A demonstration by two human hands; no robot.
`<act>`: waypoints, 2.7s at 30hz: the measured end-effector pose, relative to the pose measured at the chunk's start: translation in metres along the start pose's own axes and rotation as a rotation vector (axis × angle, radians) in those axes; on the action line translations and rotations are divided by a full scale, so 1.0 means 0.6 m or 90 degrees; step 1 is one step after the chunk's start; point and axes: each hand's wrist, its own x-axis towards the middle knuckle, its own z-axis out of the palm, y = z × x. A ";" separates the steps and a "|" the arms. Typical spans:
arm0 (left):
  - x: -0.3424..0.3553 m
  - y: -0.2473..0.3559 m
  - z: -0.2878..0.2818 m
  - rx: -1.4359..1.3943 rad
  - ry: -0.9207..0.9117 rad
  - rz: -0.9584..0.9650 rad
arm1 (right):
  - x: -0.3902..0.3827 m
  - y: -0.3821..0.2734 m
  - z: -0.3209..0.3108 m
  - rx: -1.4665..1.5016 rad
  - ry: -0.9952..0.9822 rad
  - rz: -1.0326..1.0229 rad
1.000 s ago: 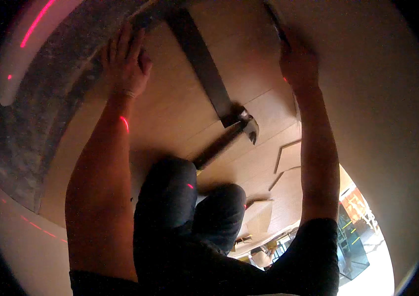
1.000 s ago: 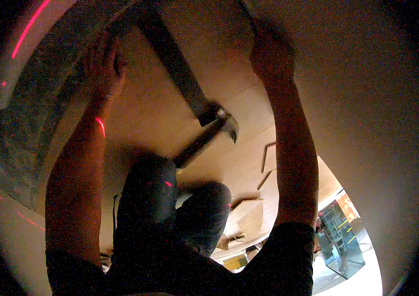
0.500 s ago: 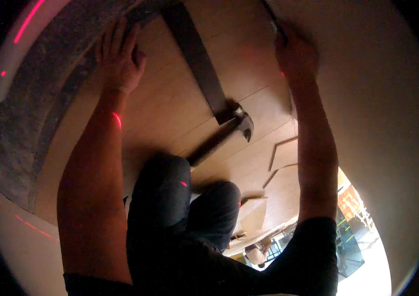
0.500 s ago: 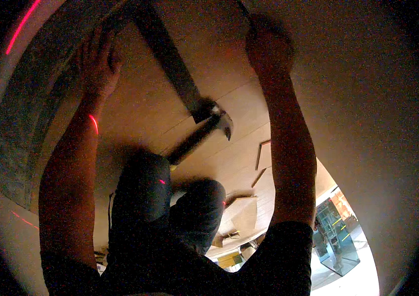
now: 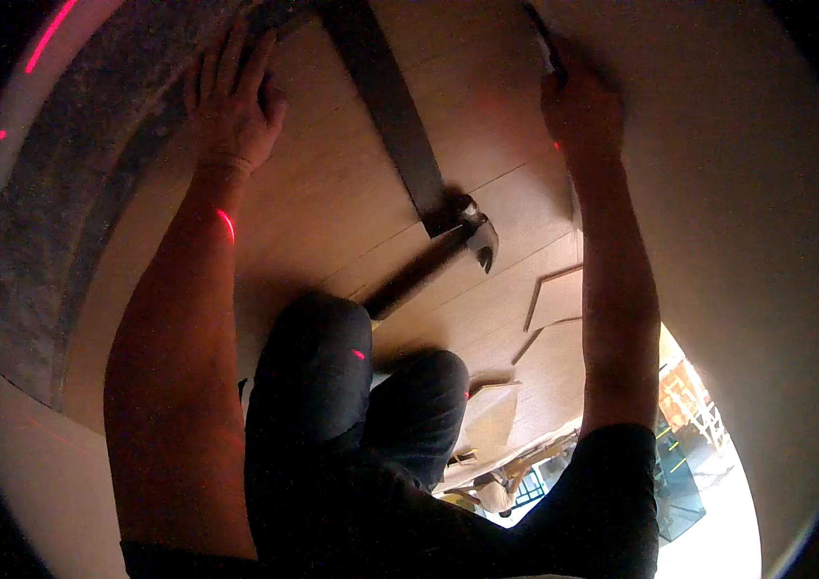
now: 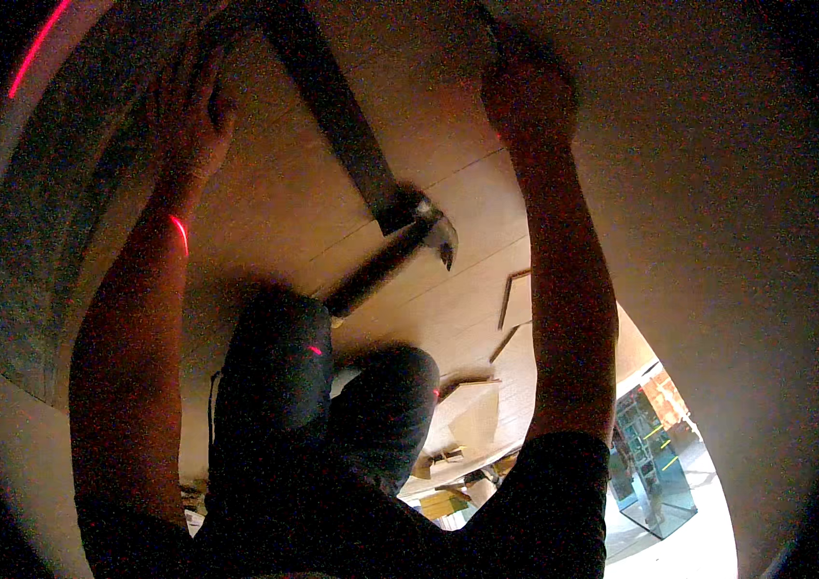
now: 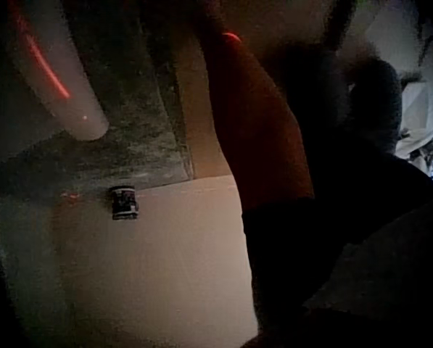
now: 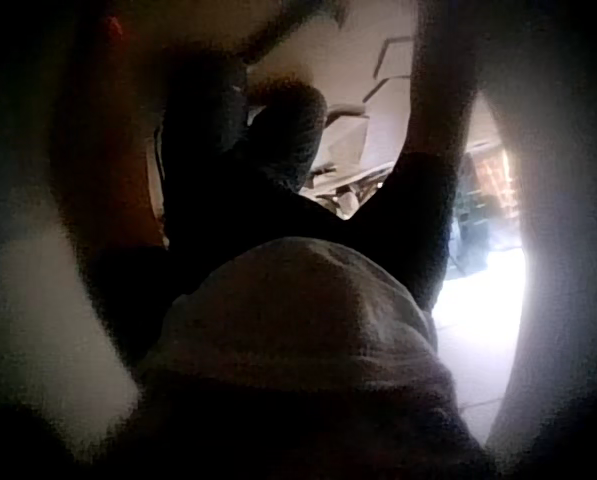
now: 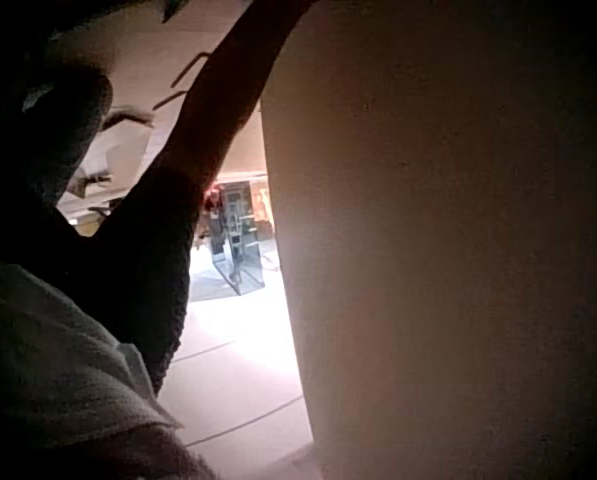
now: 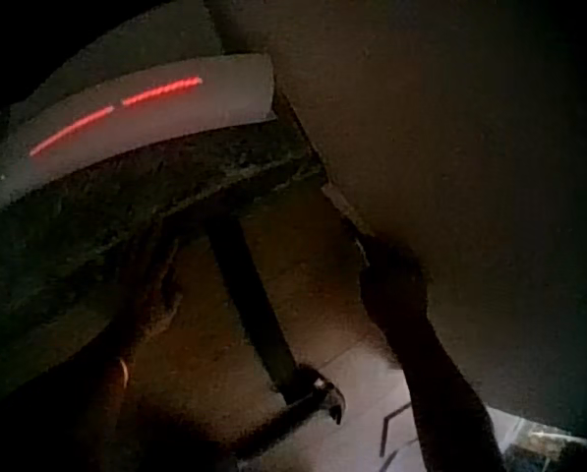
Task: The person installs hardwood flooring planks in a room, using a hammer and a tapping block to secure the planks into place. The person also uses a utility knife to trim a piece of wood and a pencil to mark a plank.
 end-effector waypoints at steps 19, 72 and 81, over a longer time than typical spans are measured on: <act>-0.002 -0.009 0.006 -0.039 0.042 0.061 | 0.025 0.002 -0.019 -0.127 -0.096 -0.115; 0.004 0.006 -0.025 -0.041 0.022 0.052 | 0.020 0.002 -0.006 -0.037 -0.062 -0.121; -0.002 0.002 -0.034 -0.021 -0.087 -0.002 | 0.007 -0.006 0.001 -0.077 -0.107 -0.066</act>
